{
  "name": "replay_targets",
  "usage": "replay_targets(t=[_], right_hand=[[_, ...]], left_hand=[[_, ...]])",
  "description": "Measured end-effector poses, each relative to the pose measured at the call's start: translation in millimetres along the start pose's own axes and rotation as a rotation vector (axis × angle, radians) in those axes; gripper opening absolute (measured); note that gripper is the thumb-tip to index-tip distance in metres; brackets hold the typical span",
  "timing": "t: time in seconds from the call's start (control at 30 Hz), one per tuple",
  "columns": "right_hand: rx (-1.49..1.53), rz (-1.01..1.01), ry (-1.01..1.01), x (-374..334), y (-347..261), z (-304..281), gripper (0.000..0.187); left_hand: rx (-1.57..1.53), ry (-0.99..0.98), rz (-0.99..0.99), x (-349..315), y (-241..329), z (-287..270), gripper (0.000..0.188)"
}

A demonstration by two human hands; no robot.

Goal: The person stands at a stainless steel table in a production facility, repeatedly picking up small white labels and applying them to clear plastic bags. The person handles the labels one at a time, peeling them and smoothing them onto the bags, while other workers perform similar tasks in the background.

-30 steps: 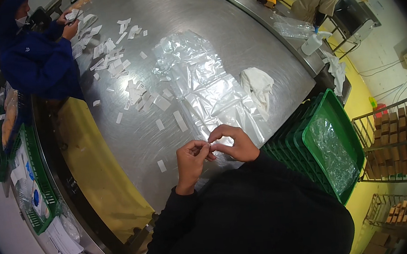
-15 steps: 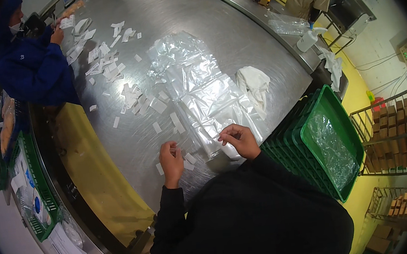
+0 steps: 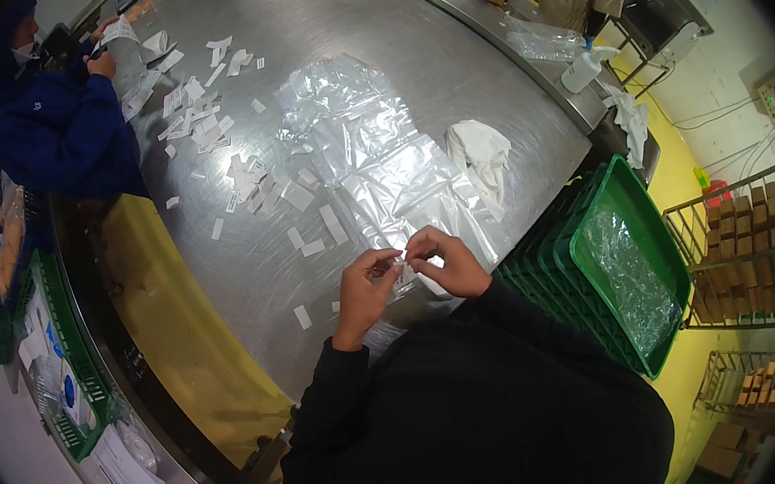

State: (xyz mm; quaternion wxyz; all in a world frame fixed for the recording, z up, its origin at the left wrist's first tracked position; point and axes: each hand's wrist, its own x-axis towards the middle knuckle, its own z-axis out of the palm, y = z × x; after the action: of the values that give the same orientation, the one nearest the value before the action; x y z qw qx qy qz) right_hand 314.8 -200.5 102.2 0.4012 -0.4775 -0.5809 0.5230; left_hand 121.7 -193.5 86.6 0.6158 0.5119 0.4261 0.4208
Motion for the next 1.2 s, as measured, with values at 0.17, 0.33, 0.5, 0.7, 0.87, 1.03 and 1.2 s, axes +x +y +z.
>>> replay_targets(t=[0.17, 0.33, 0.5, 0.7, 0.87, 1.03, 1.2], right_hand=[[0.184, 0.217, -0.009, -16, 25, 12, 0.026], [0.284, 0.300, 0.148, -22, 36, 22, 0.019], [-0.039, 0.163, 0.294, -9, 65, -14, 0.016], [-0.311, -0.023, 0.031, 69, 49, -102, 0.016], [-0.544, 0.220, -0.414, 119, 60, -107, 0.020], [-0.650, 0.301, -0.483, 132, 80, -111, 0.030], [-0.717, 0.333, -0.429, 132, 76, -105, 0.032]], left_hand=[[-0.414, 0.277, -0.101, -1, -21, 9, 0.019], [-0.471, 0.346, -0.162, -7, -33, 27, 0.012], [-0.327, 0.325, -0.088, -4, -37, 39, 0.012], [0.536, 0.228, 0.308, 40, -55, 42, 0.047], [1.046, 0.007, 0.360, 72, -86, 45, 0.098], [1.124, -0.034, 0.337, 71, -80, 40, 0.100], [1.195, -0.043, 0.344, 70, -82, 39, 0.094]])
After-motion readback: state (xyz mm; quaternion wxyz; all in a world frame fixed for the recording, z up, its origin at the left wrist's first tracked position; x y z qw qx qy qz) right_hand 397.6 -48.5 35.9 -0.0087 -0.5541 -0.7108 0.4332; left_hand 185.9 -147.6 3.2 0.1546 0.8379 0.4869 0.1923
